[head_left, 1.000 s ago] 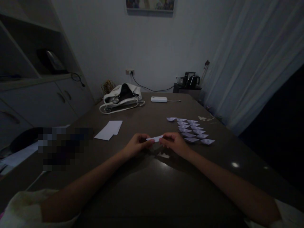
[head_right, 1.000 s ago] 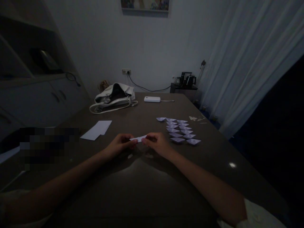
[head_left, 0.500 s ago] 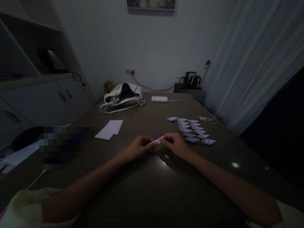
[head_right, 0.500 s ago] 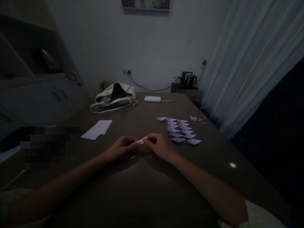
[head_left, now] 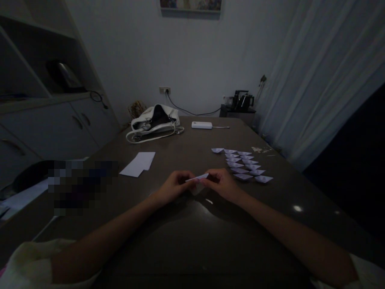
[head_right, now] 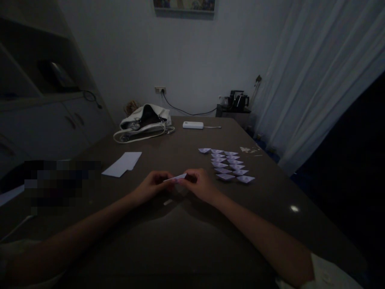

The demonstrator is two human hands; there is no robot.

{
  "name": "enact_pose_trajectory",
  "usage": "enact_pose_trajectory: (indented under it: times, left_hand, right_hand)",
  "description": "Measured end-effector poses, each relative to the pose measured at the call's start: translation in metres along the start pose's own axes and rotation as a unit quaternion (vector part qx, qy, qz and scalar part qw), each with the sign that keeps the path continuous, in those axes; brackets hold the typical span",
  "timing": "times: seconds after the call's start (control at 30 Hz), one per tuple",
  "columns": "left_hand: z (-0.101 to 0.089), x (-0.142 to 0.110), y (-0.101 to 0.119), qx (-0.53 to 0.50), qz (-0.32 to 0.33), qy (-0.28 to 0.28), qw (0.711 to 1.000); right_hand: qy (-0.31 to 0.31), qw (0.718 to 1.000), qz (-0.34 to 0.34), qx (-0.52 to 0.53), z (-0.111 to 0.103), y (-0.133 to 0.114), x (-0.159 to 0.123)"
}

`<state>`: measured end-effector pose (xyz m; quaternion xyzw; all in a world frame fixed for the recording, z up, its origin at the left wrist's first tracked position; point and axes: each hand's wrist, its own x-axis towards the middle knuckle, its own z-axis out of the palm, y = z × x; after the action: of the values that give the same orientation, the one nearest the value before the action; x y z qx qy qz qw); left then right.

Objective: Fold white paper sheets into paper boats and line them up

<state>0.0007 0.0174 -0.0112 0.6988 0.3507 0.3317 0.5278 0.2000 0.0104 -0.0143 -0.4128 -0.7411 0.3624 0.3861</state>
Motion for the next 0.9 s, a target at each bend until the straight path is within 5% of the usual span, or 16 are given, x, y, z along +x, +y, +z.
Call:
enact_pose_trajectory:
  times: [0.17, 0.43, 0.9]
  left_hand:
    - [-0.0019, 0.0045, -0.005, -0.088, -0.023, -0.014, 0.996]
    - [0.0006, 0.0049, -0.0051, -0.082, -0.029, -0.028, 0.996]
    - [0.0022, 0.003, -0.0004, -0.138, -0.062, -0.02, 0.988]
  right_hand:
    - [-0.003, 0.999, -0.003, 0.04, -0.0037, 0.0054, 0.0032]
    - [0.004, 0.991, 0.034, 0.128, 0.0012, 0.0024, 0.002]
    - [-0.006, 0.994, 0.032, 0.109, 0.0024, 0.0025, 0.0016]
